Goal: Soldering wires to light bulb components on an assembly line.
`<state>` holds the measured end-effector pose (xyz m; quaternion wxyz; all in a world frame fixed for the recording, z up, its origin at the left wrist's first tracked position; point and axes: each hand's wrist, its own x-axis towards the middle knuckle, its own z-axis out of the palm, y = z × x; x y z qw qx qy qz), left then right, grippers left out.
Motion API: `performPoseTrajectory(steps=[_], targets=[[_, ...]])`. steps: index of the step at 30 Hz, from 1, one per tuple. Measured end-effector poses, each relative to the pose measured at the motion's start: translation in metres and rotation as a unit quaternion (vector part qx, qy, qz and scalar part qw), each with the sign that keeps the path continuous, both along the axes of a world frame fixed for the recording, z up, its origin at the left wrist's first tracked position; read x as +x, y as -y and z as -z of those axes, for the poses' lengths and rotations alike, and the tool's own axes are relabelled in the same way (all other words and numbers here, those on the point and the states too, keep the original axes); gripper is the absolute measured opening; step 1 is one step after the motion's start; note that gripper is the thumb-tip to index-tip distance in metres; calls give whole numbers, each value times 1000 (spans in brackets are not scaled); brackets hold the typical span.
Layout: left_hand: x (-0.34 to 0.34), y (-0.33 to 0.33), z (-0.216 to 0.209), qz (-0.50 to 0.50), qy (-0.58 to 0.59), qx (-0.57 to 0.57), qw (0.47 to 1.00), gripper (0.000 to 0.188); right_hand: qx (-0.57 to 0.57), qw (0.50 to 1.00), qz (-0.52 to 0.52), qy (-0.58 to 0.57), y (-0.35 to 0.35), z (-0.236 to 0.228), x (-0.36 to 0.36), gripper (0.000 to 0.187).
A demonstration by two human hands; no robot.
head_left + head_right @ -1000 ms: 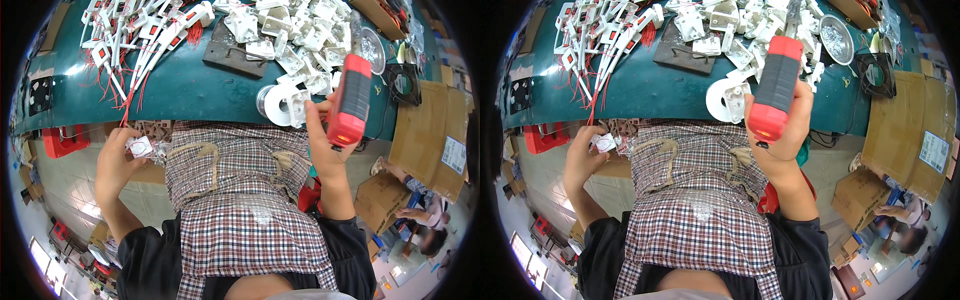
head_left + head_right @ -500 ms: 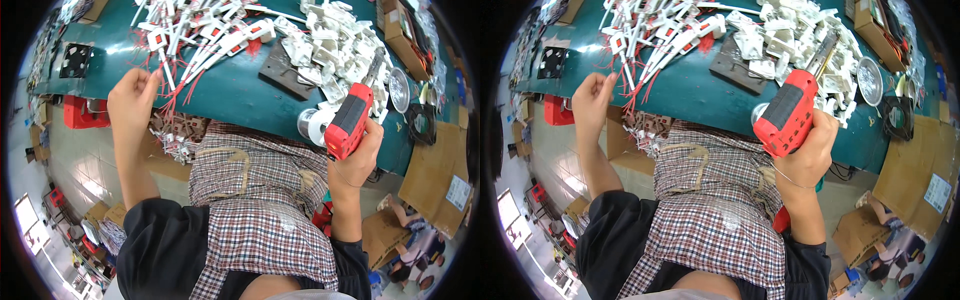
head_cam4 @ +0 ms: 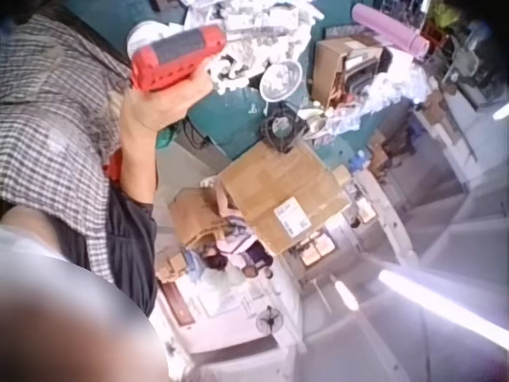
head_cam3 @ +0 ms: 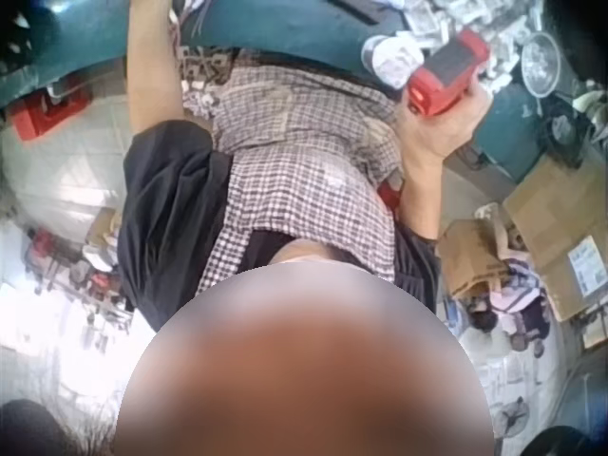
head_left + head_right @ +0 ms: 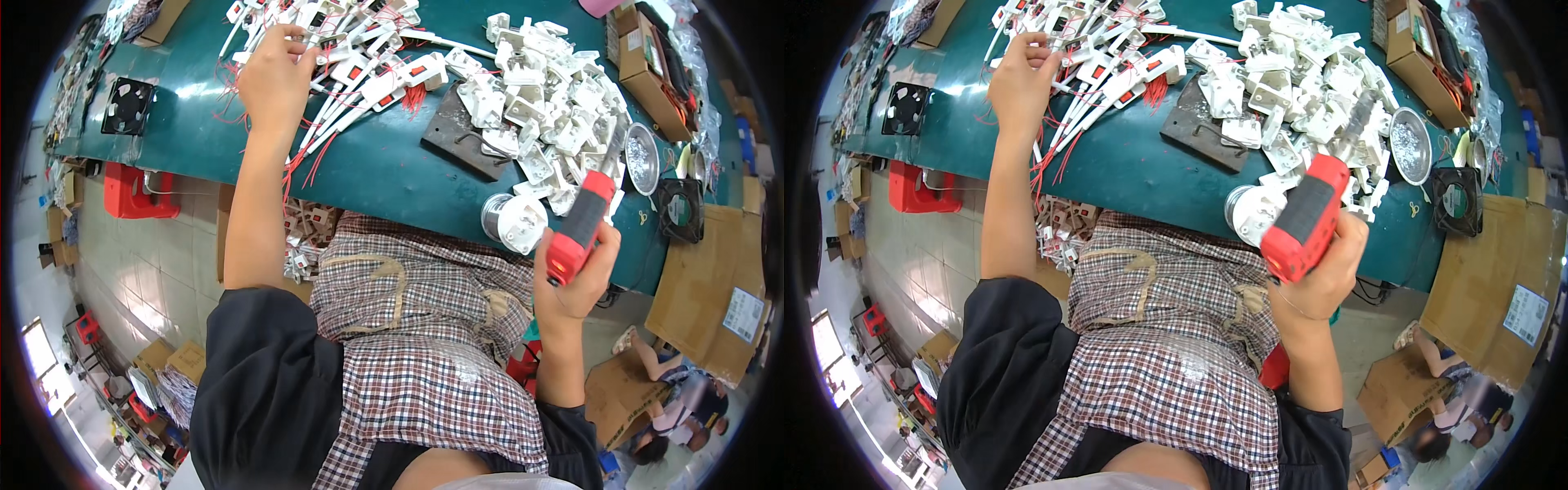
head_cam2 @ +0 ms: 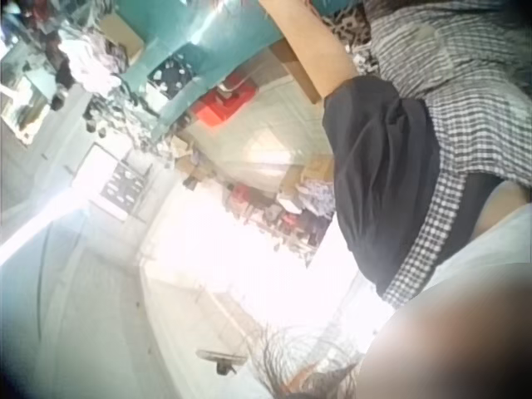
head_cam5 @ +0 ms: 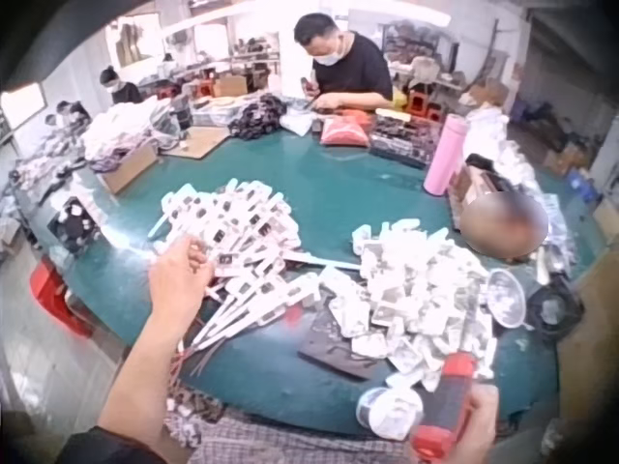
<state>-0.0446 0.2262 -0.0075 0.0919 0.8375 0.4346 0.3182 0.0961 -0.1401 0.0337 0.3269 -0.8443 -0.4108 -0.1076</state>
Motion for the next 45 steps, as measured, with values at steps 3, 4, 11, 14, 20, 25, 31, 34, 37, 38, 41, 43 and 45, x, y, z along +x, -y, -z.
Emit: performPoseTrajectory(steps=[3, 4, 11, 14, 20, 25, 31, 34, 37, 38, 41, 43, 45], targets=[[8, 11, -11, 18, 103, 35, 994, 41, 38, 999, 24, -26, 28, 7, 7, 48], [11, 13, -16, 43, 154, 33, 987, 45, 67, 995, 54, -57, 37, 10, 6, 47], [12, 78, -92, 225, 312, -288, 877, 51, 119, 970, 22, -213, 42, -21, 2, 42], [29, 140, -80, 396, 197, -359, 822, 59, 198, 916, 15, -349, 28, -28, -8, 45], [38, 205, -50, 387, 131, -488, 771, 39, 249, 887, -72, -382, 16, -20, -15, 53], [41, 224, -50, 390, 116, -510, 758, 42, 201, 900, -106, -371, 17, -16, -18, 51], [46, 231, -51, 408, 100, -437, 795, 38, 199, 899, -66, -385, 11, -4, -18, 41], [46, 230, -52, 417, 92, -411, 805, 36, 179, 936, -57, -297, 15, 10, -16, 38], [45, 232, -49, 451, 109, -383, 799, 44, 219, 903, 10, -370, 9, -1, -23, 44], [46, 233, -50, 459, 88, -337, 817, 48, 223, 908, 27, -354, 10, 3, -26, 44], [42, 238, -48, 447, 53, -283, 847, 57, 291, 857, 19, -425, 10, 7, -31, 49], [47, 245, -37, 446, 117, -274, 844, 48, 296, 891, -18, -344, 5, 0, -24, 50], [40, 245, -30, 421, 94, -269, 861, 49, 282, 909, -5, -307, 0, 1, -24, 56]])
